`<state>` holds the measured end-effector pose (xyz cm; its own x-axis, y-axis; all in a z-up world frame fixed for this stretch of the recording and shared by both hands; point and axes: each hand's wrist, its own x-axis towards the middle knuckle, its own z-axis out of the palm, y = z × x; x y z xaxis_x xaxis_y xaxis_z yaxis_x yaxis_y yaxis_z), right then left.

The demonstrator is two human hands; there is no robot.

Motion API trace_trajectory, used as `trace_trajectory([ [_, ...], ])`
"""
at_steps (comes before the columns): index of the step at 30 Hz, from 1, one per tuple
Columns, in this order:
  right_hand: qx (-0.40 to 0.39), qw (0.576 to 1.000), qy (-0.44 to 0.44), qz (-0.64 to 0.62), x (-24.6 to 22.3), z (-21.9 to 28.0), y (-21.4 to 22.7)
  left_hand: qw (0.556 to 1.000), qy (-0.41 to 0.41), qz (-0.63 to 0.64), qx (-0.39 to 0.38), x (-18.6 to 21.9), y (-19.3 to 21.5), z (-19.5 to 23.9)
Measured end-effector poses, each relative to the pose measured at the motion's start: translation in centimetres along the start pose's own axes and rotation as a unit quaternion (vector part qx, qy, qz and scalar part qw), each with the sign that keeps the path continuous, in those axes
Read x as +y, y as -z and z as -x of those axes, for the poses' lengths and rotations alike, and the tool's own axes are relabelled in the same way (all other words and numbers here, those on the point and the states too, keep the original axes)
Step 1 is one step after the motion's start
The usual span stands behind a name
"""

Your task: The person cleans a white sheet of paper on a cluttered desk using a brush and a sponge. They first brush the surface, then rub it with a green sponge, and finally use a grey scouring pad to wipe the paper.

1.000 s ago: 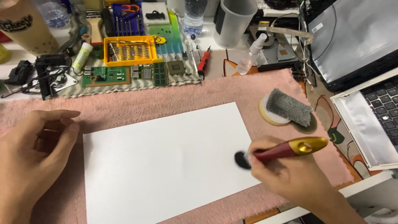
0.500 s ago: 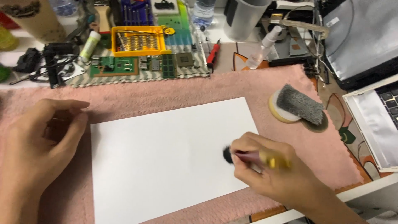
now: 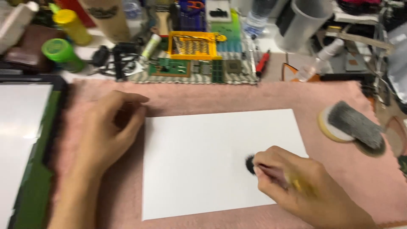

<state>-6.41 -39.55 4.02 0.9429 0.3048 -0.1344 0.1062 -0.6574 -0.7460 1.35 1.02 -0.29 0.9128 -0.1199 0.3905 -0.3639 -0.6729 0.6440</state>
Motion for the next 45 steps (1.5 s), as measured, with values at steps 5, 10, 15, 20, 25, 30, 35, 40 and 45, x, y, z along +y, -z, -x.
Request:
trace_trajectory([
  [5, -0.093, 0.962, -0.127, 0.222, 0.2, -1.4, -0.7, 1.0, -0.003, 0.024, 0.014, 0.4, 0.0, -0.1],
  [10, 0.02, 0.987, 0.102, 0.122, -1.3, -2.0, -1.9, 0.999, -0.022, 0.039, 0.025, 0.0, -0.1, -0.2],
  [15, 0.028, 0.992, 0.117, 0.036, -3.7, -2.6, -3.0, 0.998, -0.016, 0.062, 0.027, 0.1, 0.0, -0.1],
  [20, -0.096, 0.976, -0.048, 0.189, -2.0, -4.0, -3.6, 0.996, -0.013, 0.08, 0.036, -0.2, -0.2, 0.0],
  [25, -0.063, 0.988, 0.144, -0.003, -4.0, -4.4, -4.9, 0.994, -0.025, 0.096, 0.041, -0.8, -0.7, 0.0],
  [30, -0.059, 0.96, 0.275, -0.011, -6.0, -5.6, -6.3, 0.993, -0.036, 0.107, 0.045, -1.2, -1.0, 0.1],
  [35, -0.063, 0.969, 0.221, 0.092, -5.1, -6.5, -7.0, 0.993, -0.031, 0.107, 0.049, -1.1, -0.9, 0.2],
  [40, -0.136, 0.971, 0.182, 0.074, -6.5, -6.9, -7.9, 0.993, -0.038, 0.102, 0.049, -1.3, -1.0, 0.0],
  [45, -0.105, 0.952, 0.279, -0.07, -9.6, -6.6, -9.3, 0.993, -0.031, 0.107, 0.039, -0.8, -0.6, 0.1],
])
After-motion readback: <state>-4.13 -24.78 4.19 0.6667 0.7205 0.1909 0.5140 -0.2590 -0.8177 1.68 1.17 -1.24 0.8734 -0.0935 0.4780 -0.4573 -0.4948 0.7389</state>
